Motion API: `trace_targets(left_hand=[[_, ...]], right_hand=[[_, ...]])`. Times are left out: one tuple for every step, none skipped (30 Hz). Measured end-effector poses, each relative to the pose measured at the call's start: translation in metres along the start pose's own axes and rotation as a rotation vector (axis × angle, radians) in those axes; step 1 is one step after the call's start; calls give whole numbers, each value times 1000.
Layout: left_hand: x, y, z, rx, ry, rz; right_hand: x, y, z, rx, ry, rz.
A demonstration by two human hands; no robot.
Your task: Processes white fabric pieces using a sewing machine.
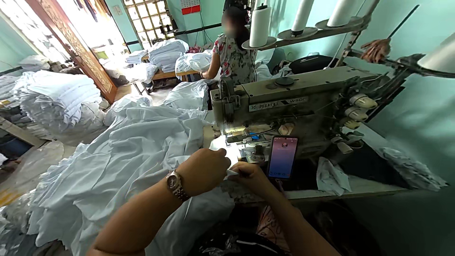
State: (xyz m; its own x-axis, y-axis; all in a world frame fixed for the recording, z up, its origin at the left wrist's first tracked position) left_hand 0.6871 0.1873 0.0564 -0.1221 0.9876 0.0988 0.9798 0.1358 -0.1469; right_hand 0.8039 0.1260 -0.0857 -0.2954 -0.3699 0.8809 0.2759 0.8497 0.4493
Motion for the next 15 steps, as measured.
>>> trace_targets(left_hand=[[0, 1, 0, -2, -23, 7], [4, 2, 1, -24, -27, -19], [8, 3, 2, -39, -7, -63], [10, 2, 4, -37, 15, -97], [8, 0, 4, -32, -2, -90], [2, -1, 3, -19, -42, -49], [-3, -3, 2, 2, -82, -9], [-6, -2, 2, 5, -103, -1], [-3, -1, 1, -12, -102, -26], [1, 0, 2, -33, -69, -68], [5, 0, 4, -50, -21, -95], [5, 0, 5, -61, 3, -87], [2, -2, 5, -56, -11, -46], [-1, -3, 5, -37, -55, -5], [-3, -3, 6, -27, -93, 14]], right_hand=[[0, 0, 0, -2, -1, 6], [0, -1, 0, -7, -8, 18], [0, -1, 1, -11, -18, 27], [1, 0, 1, -13, -32, 24], [2, 0, 1, -14, -38, 19], [2, 1, 0, -13, -32, 8], [2, 0, 0, -9, -18, -8], [2, 0, 1, -8, -10, -9], [2, -1, 1, -11, -8, 0], [2, -1, 2, -15, -14, 10], [2, -1, 2, -17, -21, 19], [2, -1, 1, -18, -27, 26], [2, 0, 0, -17, -29, 29], [2, -1, -1, -15, -22, 25], [2, -1, -1, -18, -11, 23]])
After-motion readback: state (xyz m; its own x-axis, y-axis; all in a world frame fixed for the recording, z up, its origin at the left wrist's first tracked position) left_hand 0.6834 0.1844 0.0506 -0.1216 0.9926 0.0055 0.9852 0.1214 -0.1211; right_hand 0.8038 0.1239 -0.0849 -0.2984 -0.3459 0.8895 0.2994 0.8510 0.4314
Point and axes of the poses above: each hand's wrist, its own y-axis towards the middle knuckle, its own z-axis out of the palm, x = y × z, the point moved 6 cm from there along y, towards the middle knuckle, and after that the axes turned 4 degrees about -x, right-handed, at the moved point
